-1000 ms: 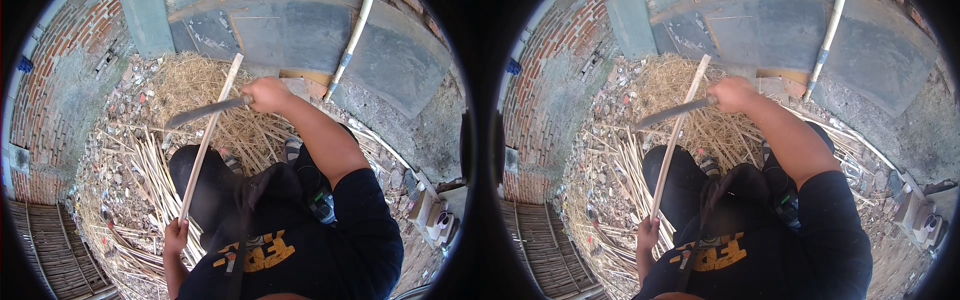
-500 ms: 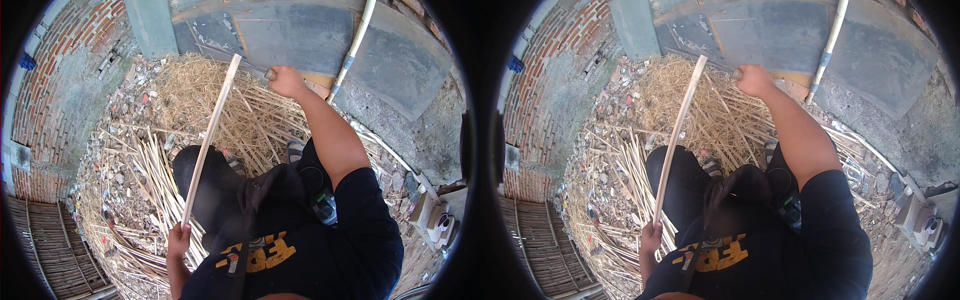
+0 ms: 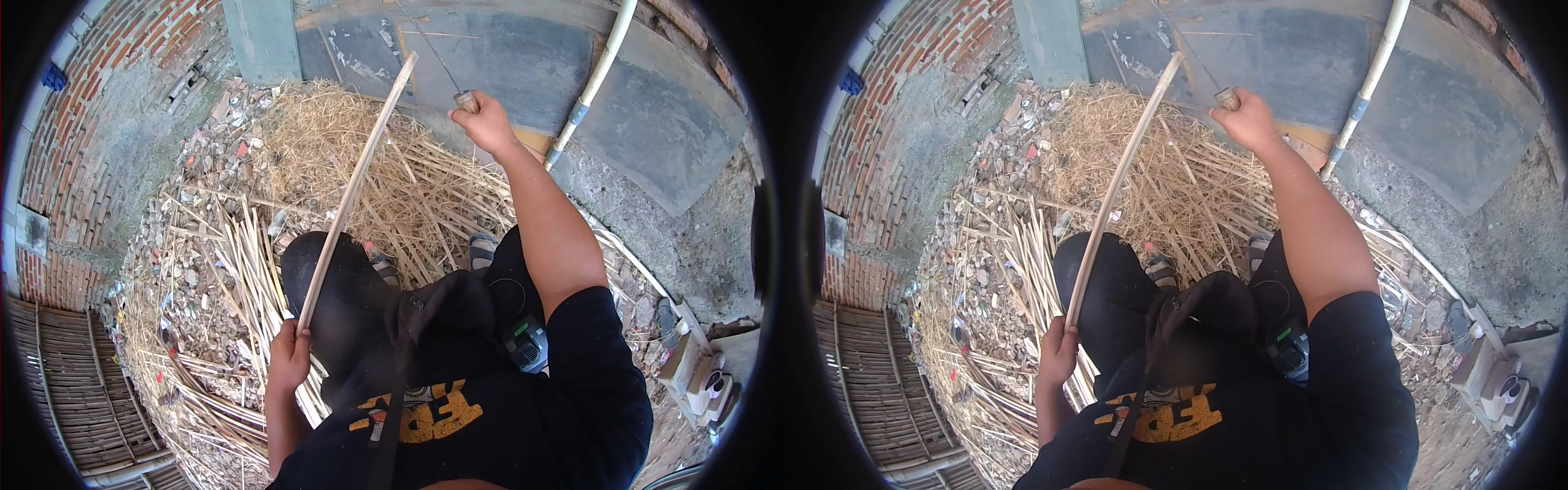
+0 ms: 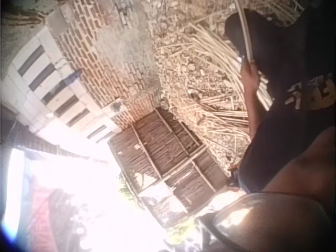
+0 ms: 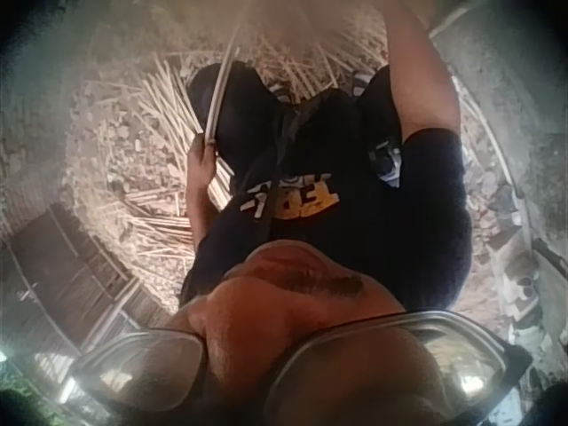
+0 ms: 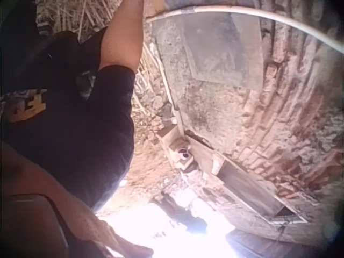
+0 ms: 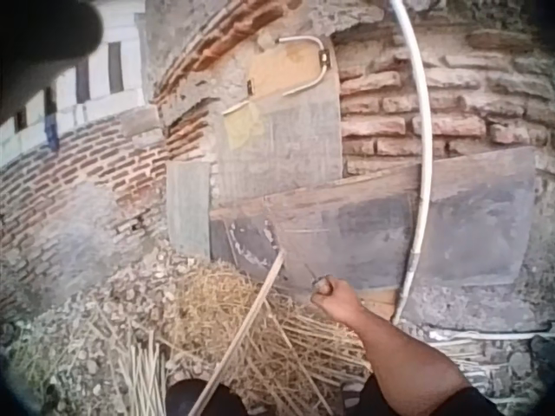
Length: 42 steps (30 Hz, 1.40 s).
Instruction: The person uses a cleaver-like blade to shave and thin down long strips of bamboo while sitting on a pile of wood shavings.
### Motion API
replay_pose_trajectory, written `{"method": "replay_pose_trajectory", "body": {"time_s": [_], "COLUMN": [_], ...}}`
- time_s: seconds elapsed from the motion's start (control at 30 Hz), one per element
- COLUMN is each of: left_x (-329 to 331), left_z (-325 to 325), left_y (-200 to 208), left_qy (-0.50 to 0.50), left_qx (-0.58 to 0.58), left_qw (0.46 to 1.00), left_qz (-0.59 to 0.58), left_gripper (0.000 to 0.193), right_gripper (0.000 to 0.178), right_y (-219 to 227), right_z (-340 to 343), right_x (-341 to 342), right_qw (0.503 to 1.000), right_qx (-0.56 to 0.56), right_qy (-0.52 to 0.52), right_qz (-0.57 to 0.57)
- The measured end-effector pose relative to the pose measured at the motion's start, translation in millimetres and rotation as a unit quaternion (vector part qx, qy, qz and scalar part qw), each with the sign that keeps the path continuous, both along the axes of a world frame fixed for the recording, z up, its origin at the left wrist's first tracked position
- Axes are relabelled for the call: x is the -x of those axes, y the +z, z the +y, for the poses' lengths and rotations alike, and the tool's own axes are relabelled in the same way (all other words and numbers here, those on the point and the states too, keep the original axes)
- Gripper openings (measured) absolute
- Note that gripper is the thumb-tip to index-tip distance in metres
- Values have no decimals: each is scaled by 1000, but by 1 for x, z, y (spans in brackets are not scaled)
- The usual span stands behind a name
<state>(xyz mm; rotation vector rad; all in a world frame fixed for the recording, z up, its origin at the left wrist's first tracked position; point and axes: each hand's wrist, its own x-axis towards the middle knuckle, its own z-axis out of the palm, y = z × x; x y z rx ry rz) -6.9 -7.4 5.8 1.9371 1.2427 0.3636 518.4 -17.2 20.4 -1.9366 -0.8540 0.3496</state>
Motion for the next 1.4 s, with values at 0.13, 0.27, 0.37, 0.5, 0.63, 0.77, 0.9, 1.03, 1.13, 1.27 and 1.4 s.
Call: {"method": "replay_pose_trajectory", "body": {"time_s": [0.13,0.27,0.37,0.5,0.63,0.77,0.9,1.03,1.13,1.27,1.4], "left_x": [-9,-4,4,28,45,57,38,18,2,-17,-21], "left_z": [-2,-1,-3,1,-4,-10,-17,-19,-21,-19,-17], "left_y": [11,12,9,-7,-15,-32,-18,-4,9,13,7], "left_qy": [-21,12,20,11,57,1,26,14,-21,-51,-82], "left_qx": [-76,-44,-27,37,279,284,248,159,38,-28,-96], "left_qw": [997,996,996,995,957,954,964,985,998,994,981], "left_qz": [21,83,78,89,-55,-98,-95,-63,50,95,143], "left_gripper": [23,25,29,36,33,22,20,27,33,32,28], "right_gripper": [48,51,53,55,54,48,38,39,35,31,30], "right_y": [5,16,10,20,29,25,17,15,23,8,-1], "right_z": [-1,-5,-3,-5,-11,-5,-3,-4,-6,-5,-3], "right_x": [3,16,19,32,47,55,68,86,102,118,116], "right_qw": [1000,999,997,990,975,964,944,921,895,870,875], "right_qx": [-4,32,26,65,84,116,78,52,116,127,150], "right_qy": [8,28,42,104,171,222,278,330,369,402,379], "right_qz": [1,-4,-65,-73,-113,-91,-159,-198,-222,-256,-260]}}
